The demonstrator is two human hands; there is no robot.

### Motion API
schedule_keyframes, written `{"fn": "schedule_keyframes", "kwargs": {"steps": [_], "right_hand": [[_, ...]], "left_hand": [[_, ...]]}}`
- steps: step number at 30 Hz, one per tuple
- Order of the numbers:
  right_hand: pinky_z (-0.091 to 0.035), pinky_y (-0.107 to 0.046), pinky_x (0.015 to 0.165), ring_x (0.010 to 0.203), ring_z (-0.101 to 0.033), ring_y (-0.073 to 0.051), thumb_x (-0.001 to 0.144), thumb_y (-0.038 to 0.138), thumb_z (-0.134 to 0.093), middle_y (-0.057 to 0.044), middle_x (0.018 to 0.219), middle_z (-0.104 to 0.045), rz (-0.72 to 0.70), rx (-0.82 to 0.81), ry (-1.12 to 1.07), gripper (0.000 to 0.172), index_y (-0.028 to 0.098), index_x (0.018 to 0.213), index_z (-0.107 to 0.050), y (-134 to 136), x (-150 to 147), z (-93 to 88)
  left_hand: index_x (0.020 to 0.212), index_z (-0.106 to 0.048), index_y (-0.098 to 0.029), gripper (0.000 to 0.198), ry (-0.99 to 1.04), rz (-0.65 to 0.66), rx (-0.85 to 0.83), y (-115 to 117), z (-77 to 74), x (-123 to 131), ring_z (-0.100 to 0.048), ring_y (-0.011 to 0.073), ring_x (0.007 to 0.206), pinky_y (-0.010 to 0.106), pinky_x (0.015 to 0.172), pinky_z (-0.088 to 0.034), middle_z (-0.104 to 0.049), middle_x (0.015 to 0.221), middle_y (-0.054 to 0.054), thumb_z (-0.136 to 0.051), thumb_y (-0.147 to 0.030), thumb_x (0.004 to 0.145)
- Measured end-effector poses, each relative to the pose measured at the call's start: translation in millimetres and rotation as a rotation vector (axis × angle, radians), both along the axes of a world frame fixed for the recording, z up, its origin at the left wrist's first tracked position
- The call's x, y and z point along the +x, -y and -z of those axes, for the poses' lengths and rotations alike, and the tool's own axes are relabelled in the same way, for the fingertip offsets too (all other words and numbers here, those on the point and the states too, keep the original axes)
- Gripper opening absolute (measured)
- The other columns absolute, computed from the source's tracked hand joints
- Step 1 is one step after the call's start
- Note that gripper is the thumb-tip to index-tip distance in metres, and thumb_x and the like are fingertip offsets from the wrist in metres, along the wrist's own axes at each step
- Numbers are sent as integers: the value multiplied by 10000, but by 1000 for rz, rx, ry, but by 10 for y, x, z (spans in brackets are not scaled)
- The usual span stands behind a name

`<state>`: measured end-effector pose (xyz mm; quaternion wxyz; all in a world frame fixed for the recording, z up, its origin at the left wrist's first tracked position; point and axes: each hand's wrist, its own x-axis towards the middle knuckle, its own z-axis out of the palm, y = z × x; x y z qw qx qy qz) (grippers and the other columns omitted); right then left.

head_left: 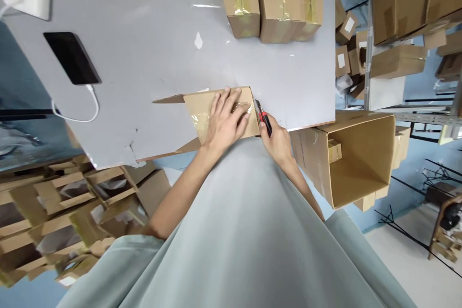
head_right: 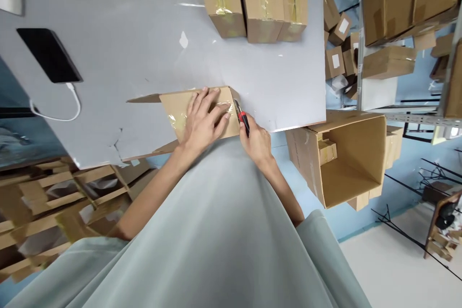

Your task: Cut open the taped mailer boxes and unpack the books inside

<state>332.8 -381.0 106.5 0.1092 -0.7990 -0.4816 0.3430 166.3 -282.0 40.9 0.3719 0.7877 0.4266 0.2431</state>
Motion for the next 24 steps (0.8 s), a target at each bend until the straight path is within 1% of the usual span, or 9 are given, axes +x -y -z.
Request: {"fn": "schedule_keyframes", "kwargs": {"steps": [3,7,9,15,19,22,24], "right_hand": [[-619,-393,1040,1171,-838,-307,1206,327,-421,-100,1408,-830,-11,-52,53,472,231,1639,-580,-37,-105,-69],[-612,-406,1038,1143,-838,-309,1224,319,-387,-116,1337,-849,24,-142,133,478,215,1664,-542,-85,-241,-125],[-610,-415,1035,1138,-838,-313,1228,321,-382,-120,1308,-855,35,-170,165,481,221,1676,-525,-110,-301,-160],[-608,-435,1032,1167,-825,-337,1210,295,-381,-149,1302,-854,48,-240,240,515,190,1700,-500,-172,-432,-273],[-601,-448,1066,1207,-810,-348,1192,285,-391,-164,1306,-849,5,-284,277,523,179,1692,-505,-247,-435,-354],[-595,-467,1095,1258,-790,-363,1183,265,-401,-185,1316,-839,-19,-321,301,525,156,1684,-515,-359,-432,-449],[-602,-476,1089,1269,-786,-369,1184,262,-407,-203,1331,-827,-18,-349,322,500,147,1650,-547,-422,-460,-529]], "left_hand": [[1405,-760,-349,406,5,17,6,21,30,-9,-391,402,1740,700,1461,-194,-598,1749,73,-650,-567,1080],[1446,-748,-288,453,-47,62,19,25,57,-32,-349,366,1763,642,1478,-152,-533,1802,94,-515,-540,1150],[1447,-747,-278,465,-45,77,18,17,66,-42,-331,357,1771,631,1480,-143,-524,1809,96,-488,-538,1162],[1465,-741,-267,494,26,105,-17,4,72,-65,-321,354,1775,629,1484,-123,-511,1818,99,-487,-560,1159],[1436,-753,-261,500,74,97,-61,22,74,-60,-313,355,1778,610,1489,-102,-513,1815,102,-513,-591,1148],[1450,-746,-263,519,108,89,-93,46,82,-48,-302,351,1782,597,1493,-94,-518,1812,98,-535,-618,1135],[1445,-748,-265,514,112,92,-100,60,84,-43,-295,348,1785,597,1494,-90,-513,1816,96,-523,-613,1141]]}}
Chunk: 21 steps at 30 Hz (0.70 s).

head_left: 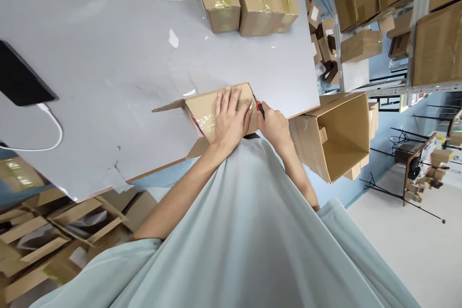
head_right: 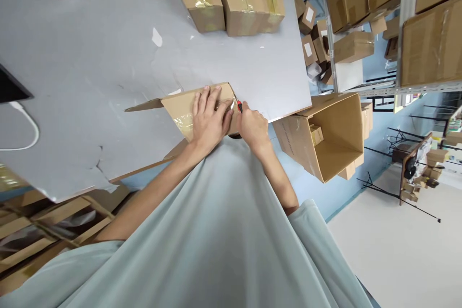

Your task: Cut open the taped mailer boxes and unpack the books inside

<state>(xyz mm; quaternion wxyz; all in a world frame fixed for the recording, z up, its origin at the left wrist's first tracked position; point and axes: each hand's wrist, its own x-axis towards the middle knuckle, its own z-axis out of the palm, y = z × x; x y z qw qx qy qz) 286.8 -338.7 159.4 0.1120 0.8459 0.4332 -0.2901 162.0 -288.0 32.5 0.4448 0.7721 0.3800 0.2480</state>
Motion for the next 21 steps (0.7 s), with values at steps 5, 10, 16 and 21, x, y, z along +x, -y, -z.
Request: {"fn": "schedule_keyframes", "kwargs": {"steps": [5,10,16,21], "right_hand": [[-630,-406,1017,1236,-815,-332,1177,208,-411,-221,1318,-824,50,-178,40,400,137,1475,-669,128,-170,-159],[-626,-422,967,1168,-840,-360,1194,248,-396,-213,1223,-848,104,-249,31,415,128,1508,-640,477,-277,-224],[-597,-401,901,988,-823,-345,1206,411,-383,-140,1134,-861,188,87,48,472,233,1575,-618,588,177,-90],[-561,-387,922,1034,-782,-350,1167,359,-407,-193,1154,-839,268,277,109,465,169,1511,-655,458,957,866]], "left_hand": [[1411,-761,-277,466,1,-11,9,4,9,-8,-305,339,1783,609,1493,-78,-527,1806,93,-517,-578,1152],[1430,-751,-276,452,-5,11,31,-15,48,-10,-313,358,1779,634,1484,-85,-523,1807,113,-560,-567,1141],[1466,-725,-269,485,-36,11,76,-62,-68,-191,-365,368,1755,653,1461,-193,-548,1783,136,-538,-588,1152],[1611,-608,-267,647,-168,-290,64,52,-140,-922,-316,382,1770,657,1453,-215,-478,1816,175,-638,-659,1097]]}}
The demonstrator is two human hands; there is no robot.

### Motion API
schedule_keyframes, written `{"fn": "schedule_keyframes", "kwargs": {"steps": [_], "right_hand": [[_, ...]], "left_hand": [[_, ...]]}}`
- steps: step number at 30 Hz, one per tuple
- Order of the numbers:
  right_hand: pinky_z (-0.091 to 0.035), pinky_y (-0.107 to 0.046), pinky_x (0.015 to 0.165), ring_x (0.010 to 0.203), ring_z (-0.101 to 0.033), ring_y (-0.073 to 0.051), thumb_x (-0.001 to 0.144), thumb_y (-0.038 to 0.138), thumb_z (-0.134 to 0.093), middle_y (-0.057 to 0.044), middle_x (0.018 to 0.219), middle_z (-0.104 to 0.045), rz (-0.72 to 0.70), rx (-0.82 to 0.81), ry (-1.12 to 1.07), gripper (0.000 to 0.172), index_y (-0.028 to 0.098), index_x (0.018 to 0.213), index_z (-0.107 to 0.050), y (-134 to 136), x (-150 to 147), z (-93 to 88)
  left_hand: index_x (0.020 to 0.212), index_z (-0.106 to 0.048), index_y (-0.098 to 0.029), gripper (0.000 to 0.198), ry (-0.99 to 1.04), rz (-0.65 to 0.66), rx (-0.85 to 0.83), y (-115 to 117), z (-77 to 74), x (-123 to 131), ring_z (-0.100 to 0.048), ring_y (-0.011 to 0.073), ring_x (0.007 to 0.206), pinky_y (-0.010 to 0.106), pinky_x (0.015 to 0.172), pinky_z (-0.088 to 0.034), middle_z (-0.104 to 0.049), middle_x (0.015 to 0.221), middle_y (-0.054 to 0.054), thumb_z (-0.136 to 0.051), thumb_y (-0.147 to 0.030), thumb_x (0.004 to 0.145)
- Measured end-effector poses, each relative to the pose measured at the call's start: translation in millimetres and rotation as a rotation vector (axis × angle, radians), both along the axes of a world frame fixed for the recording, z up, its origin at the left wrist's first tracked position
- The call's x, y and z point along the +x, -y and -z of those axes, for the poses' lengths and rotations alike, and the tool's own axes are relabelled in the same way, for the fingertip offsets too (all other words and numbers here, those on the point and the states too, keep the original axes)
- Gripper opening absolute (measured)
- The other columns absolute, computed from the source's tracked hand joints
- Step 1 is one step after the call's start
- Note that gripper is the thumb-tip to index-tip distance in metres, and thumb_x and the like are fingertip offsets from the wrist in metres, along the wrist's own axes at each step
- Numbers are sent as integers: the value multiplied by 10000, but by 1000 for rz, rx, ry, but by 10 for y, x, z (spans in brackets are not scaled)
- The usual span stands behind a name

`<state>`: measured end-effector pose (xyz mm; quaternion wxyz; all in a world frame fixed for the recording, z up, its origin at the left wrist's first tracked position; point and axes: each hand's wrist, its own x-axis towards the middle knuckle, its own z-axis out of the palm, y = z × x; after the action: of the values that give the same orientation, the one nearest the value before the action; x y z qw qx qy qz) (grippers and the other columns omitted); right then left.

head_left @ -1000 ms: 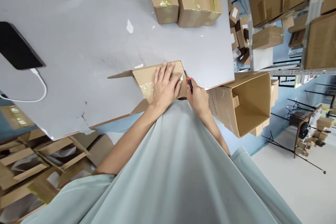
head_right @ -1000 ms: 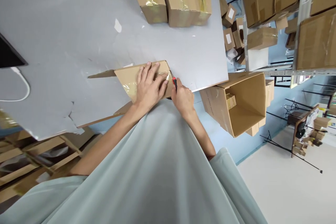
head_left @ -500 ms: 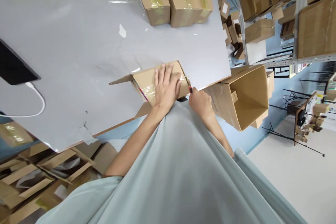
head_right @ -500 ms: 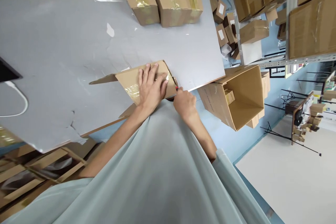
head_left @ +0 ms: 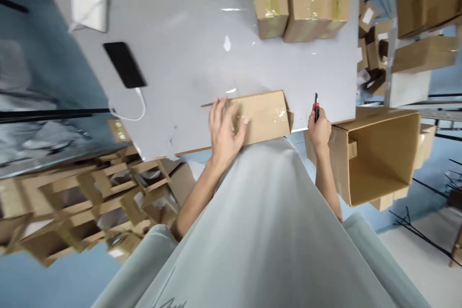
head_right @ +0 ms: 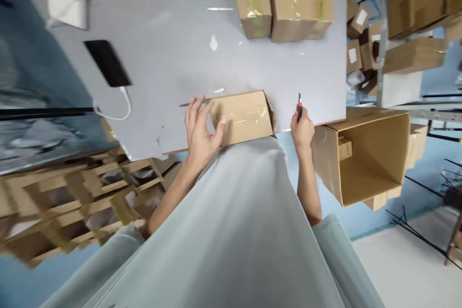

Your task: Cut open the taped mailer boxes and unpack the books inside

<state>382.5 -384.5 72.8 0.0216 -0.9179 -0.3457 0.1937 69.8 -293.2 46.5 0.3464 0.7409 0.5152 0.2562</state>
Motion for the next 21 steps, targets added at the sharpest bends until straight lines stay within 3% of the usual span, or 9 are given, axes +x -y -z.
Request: {"fn": "schedule_keyframes", "kwargs": {"steps": [4,7,10,14,21], "right_hand": [[-549,-412,969,1104,-762,-361,1119,272,-477,-240,1256,-812,20,-142,-80,449,128,1508,-648,-114,357,829],[-545,-440,1024,1176,-742,-366,1109,231,-475,-256,1334,-780,13,-222,-122,493,94,1568,-591,-144,448,1161],[-553,-449,1031,1204,-724,-364,1117,248,-464,-269,1416,-722,-9,-246,-125,536,83,1623,-526,-164,481,1327],[-571,-449,1033,1242,-712,-363,1131,274,-461,-277,1511,-637,-65,-255,-118,546,92,1645,-494,-185,516,1484],[-580,-447,1094,1338,-681,-349,1149,235,-490,-269,1546,-604,-171,-291,-190,557,93,1686,-441,-129,516,1631]], "left_hand": [[1691,-503,-221,915,-84,-252,-130,238,139,-602,-377,399,1735,635,1425,-302,-462,1795,248,-706,-788,1003],[1681,-501,-234,981,-44,-413,-305,448,258,-764,-475,417,1672,623,1333,-454,-476,1774,265,-725,-848,950],[1621,-560,-275,893,63,-551,-429,615,327,-675,-599,408,1567,583,1244,-555,-514,1754,243,-743,-833,948],[1486,-663,-262,724,91,-719,-425,709,399,-452,-715,340,1428,523,1269,-541,-637,1651,202,-735,-776,980],[1363,-709,-227,603,146,-834,-371,658,552,-376,-784,316,1312,498,1260,-554,-716,1482,170,-743,-689,977]]}}
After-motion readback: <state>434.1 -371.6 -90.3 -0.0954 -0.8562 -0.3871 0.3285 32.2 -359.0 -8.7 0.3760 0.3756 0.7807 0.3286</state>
